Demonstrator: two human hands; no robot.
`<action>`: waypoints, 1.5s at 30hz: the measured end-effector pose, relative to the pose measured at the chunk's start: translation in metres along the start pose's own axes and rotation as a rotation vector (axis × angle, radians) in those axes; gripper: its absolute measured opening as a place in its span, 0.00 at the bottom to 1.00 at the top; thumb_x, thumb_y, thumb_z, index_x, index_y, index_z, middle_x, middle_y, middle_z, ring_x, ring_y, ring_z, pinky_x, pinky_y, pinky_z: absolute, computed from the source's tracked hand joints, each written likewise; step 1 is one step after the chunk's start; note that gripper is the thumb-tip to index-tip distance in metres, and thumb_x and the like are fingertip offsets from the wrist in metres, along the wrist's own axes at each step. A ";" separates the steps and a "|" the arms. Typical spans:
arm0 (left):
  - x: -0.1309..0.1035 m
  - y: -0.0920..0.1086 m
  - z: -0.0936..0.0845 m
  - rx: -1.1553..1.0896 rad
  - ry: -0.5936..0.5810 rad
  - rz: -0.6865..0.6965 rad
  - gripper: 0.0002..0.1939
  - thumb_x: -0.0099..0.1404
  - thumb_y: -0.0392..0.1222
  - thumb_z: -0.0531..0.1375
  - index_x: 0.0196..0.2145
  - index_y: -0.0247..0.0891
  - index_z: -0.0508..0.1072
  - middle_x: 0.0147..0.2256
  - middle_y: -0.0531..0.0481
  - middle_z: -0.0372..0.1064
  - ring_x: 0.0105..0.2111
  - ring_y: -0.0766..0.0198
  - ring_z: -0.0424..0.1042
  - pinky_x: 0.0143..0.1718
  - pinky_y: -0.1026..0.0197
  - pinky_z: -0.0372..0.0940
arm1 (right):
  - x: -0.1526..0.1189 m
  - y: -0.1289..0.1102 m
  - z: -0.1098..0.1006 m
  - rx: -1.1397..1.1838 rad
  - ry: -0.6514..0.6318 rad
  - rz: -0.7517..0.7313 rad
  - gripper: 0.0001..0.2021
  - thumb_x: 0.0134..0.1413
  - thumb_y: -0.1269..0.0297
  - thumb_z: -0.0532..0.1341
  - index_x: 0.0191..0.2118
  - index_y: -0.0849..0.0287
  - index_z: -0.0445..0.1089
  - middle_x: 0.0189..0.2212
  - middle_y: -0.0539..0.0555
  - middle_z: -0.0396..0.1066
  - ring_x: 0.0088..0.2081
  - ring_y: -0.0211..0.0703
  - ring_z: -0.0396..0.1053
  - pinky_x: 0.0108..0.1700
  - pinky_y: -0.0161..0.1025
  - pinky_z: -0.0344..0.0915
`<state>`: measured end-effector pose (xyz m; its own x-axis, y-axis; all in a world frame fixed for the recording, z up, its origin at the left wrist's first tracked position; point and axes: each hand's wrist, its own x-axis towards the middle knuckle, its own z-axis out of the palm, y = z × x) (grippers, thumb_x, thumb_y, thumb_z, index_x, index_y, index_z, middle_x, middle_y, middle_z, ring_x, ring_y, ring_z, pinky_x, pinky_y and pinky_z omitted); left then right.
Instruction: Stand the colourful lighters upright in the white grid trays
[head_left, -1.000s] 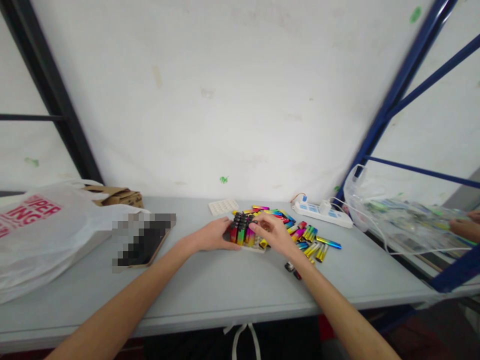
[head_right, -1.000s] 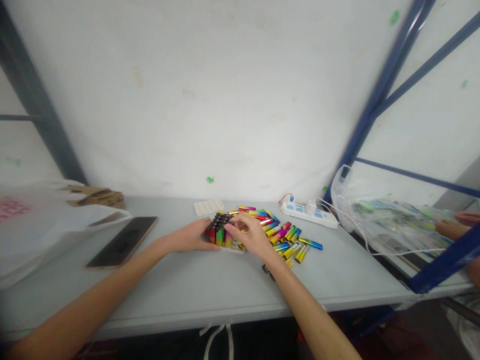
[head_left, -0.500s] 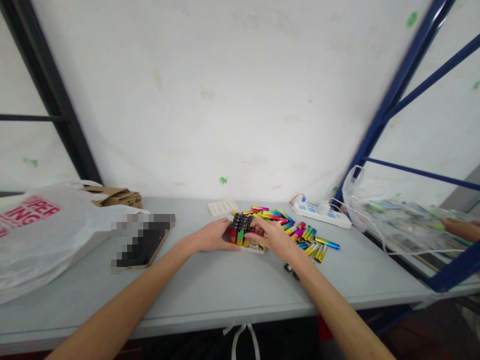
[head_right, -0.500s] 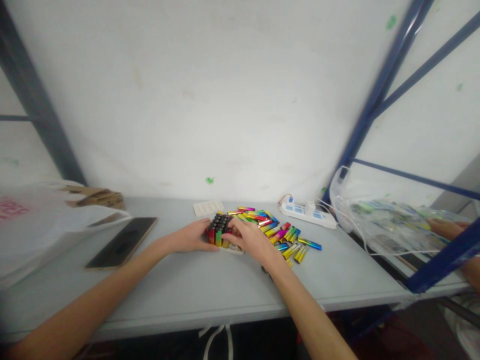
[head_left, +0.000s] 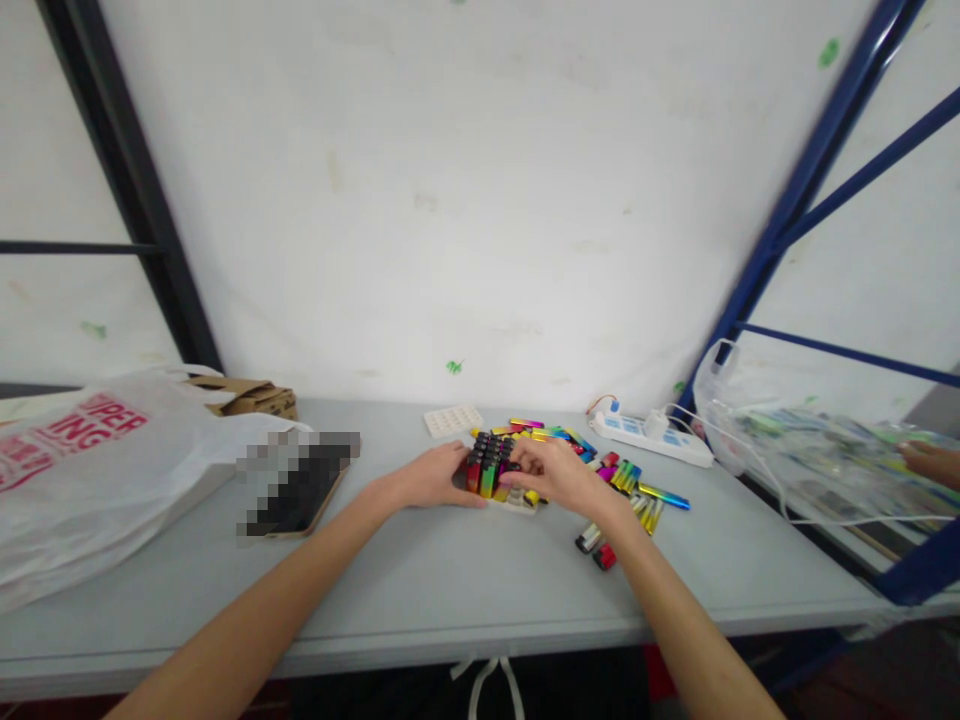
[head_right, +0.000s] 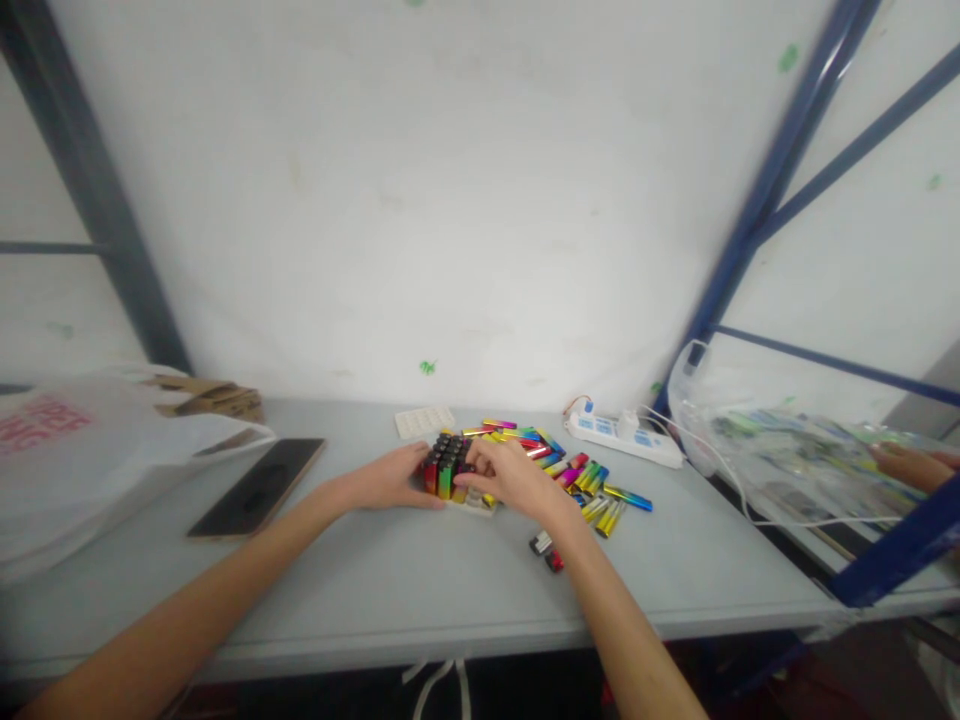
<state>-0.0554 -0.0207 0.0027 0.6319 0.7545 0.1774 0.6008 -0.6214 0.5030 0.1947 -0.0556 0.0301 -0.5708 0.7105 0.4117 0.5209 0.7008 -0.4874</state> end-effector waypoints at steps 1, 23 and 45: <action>0.000 0.000 0.000 0.017 -0.006 -0.003 0.31 0.51 0.64 0.67 0.44 0.37 0.73 0.41 0.44 0.72 0.41 0.49 0.71 0.44 0.52 0.67 | 0.001 -0.001 -0.002 -0.006 -0.012 0.007 0.12 0.60 0.53 0.64 0.34 0.56 0.68 0.23 0.47 0.71 0.24 0.38 0.65 0.26 0.35 0.54; 0.002 -0.002 0.000 0.072 -0.018 -0.010 0.35 0.51 0.68 0.66 0.46 0.37 0.73 0.44 0.42 0.72 0.44 0.46 0.71 0.48 0.51 0.67 | -0.039 0.035 -0.034 -0.176 -0.234 0.028 0.14 0.55 0.68 0.68 0.49 0.51 0.77 0.49 0.57 0.69 0.54 0.50 0.66 0.59 0.48 0.62; 0.002 -0.002 0.000 0.115 -0.021 0.000 0.34 0.53 0.67 0.65 0.47 0.37 0.73 0.45 0.41 0.72 0.46 0.46 0.71 0.51 0.51 0.65 | 0.009 0.019 -0.019 0.720 0.487 0.266 0.21 0.58 0.40 0.60 0.33 0.56 0.66 0.24 0.46 0.63 0.26 0.37 0.60 0.28 0.33 0.61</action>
<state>-0.0556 -0.0183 0.0017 0.6411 0.7508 0.1591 0.6524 -0.6423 0.4022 0.2118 -0.0345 0.0396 -0.0720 0.9061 0.4170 -0.0188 0.4168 -0.9088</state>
